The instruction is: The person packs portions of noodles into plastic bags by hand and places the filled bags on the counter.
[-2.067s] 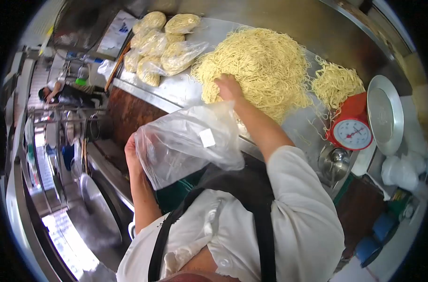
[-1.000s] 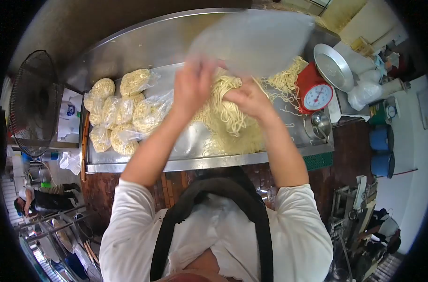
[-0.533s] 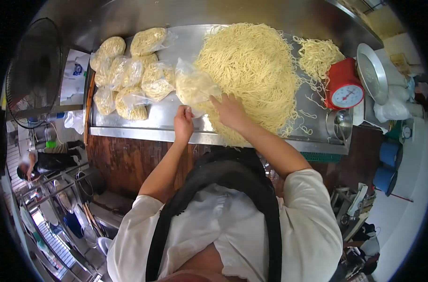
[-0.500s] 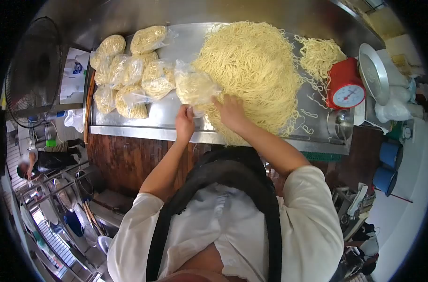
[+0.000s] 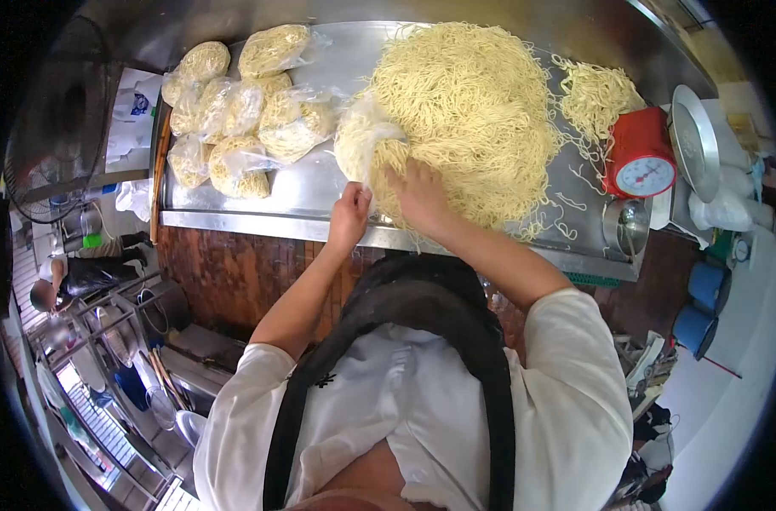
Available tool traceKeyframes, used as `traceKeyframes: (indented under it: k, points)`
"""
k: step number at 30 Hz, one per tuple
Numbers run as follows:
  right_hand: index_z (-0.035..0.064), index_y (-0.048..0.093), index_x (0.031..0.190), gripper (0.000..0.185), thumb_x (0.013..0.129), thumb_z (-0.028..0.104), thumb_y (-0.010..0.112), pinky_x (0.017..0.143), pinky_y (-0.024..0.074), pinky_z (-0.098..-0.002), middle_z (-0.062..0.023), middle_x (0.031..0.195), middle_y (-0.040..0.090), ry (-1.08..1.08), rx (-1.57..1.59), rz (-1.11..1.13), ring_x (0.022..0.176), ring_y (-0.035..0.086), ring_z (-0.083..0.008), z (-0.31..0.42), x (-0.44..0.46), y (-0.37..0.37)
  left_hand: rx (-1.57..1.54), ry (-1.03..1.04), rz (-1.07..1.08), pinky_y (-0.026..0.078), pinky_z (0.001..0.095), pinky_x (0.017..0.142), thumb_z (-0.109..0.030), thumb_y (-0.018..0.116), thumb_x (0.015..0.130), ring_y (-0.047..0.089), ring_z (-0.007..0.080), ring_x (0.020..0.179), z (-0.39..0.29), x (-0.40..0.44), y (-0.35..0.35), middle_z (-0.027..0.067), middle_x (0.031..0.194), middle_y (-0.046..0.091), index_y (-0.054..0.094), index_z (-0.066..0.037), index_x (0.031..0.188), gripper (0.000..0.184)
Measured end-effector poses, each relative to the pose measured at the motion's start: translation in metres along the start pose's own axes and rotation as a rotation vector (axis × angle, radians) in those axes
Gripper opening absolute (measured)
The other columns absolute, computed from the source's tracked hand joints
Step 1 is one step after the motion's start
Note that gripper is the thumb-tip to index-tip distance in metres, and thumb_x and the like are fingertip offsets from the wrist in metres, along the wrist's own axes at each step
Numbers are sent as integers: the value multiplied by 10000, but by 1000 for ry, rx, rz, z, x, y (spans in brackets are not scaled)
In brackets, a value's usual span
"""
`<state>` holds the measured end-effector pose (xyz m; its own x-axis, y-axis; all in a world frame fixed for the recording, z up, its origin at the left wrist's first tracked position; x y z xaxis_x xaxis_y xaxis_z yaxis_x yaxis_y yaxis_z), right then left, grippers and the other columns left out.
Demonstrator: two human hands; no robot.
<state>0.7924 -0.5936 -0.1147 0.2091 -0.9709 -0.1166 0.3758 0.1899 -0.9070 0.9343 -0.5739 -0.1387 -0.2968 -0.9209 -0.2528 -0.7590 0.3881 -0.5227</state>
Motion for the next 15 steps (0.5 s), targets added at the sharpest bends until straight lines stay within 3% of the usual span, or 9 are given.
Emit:
traceKeyframes:
  k: [3, 4, 6, 8, 9, 10, 12, 14, 15]
  points:
    - [110, 444, 1418, 498, 943, 216, 546, 934, 487, -365, -227, 1274, 560, 105, 168, 302, 1078, 607, -260, -21, 23, 49, 136, 116, 69, 473, 432, 630, -123, 569, 961, 599, 394, 676, 2, -5, 30, 221, 746, 588, 544, -25, 995, 107]
    - [115, 465, 1404, 465, 956, 221, 527, 935, 484, -363, -216, 1275, 560, 145, 226, 404, 1073, 607, -240, -27, 26, 63, 39, 182, 112, 476, 431, 640, -107, 573, 953, 599, 399, 692, -16, -16, 40, 223, 756, 587, 547, -26, 989, 93]
    - [123, 512, 1334, 432, 966, 348, 528, 848, 518, -388, -151, 1223, 607, 332, 1233, 169, 994, 634, -231, -36, 50, 64, -150, 318, 199, 482, 428, 659, -77, 581, 938, 600, 408, 723, -58, -35, 51, 229, 778, 587, 551, -27, 976, 69]
    - [125, 543, 1291, 426, 978, 414, 520, 799, 536, -402, -105, 1190, 634, 302, 1652, -127, 938, 649, -228, -48, 66, 78, -120, 412, 268, 493, 411, 679, -55, 590, 927, 613, 389, 749, -111, -32, 50, 215, 804, 603, 556, -26, 986, 75]
    - [123, 551, 1282, 418, 986, 416, 511, 793, 538, -404, -92, 1182, 637, 197, 1564, -270, 922, 652, -229, -55, 68, 93, -108, 456, 302, 498, 403, 690, -45, 595, 921, 619, 379, 762, -128, -30, 52, 209, 817, 610, 559, -25, 991, 81]
    - [119, 552, 1284, 413, 974, 390, 529, 819, 526, -405, -97, 1187, 630, 97, 1403, -264, 949, 639, -238, -50, 67, 82, -241, 420, 327, 515, 384, 689, -30, 600, 914, 626, 361, 735, -121, -16, 51, 174, 819, 637, 564, -25, 1038, 129]
    - [108, 547, 1298, 421, 932, 312, 592, 902, 486, -406, -126, 1207, 605, -65, 1021, -146, 1045, 597, -265, -32, 43, 43, -322, 53, 309, 518, 409, 837, -57, 660, 870, 642, 349, 917, -70, 21, 31, 161, 976, 657, 544, -23, 1170, 323]
    - [94, 536, 1321, 486, 871, 206, 681, 1018, 433, -407, -174, 1238, 570, -176, 562, 113, 1184, 539, -300, -19, -17, 7, 83, 472, 112, 462, 443, 960, -103, 713, 824, 587, 352, 1082, -114, 30, -7, 172, 1128, 618, 503, -24, 1262, 492]
    - [84, 513, 1346, 513, 856, 151, 647, 1032, 418, -423, -184, 1268, 556, -132, 544, 52, 1209, 523, -324, -34, -34, 1, 285, 675, 6, 434, 459, 1021, -125, 740, 801, 560, 353, 1164, -134, 26, -14, 178, 1205, 599, 483, -25, 1309, 578]
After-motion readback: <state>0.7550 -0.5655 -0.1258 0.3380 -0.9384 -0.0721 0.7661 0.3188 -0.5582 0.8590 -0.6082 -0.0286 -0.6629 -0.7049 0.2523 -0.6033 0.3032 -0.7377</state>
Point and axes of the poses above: each hand's wrist, its own x-axis towards the middle knuckle, its own y-axis out of the palm, z = x × y, the point moved 10 cm from there along x, towards the middle knuckle
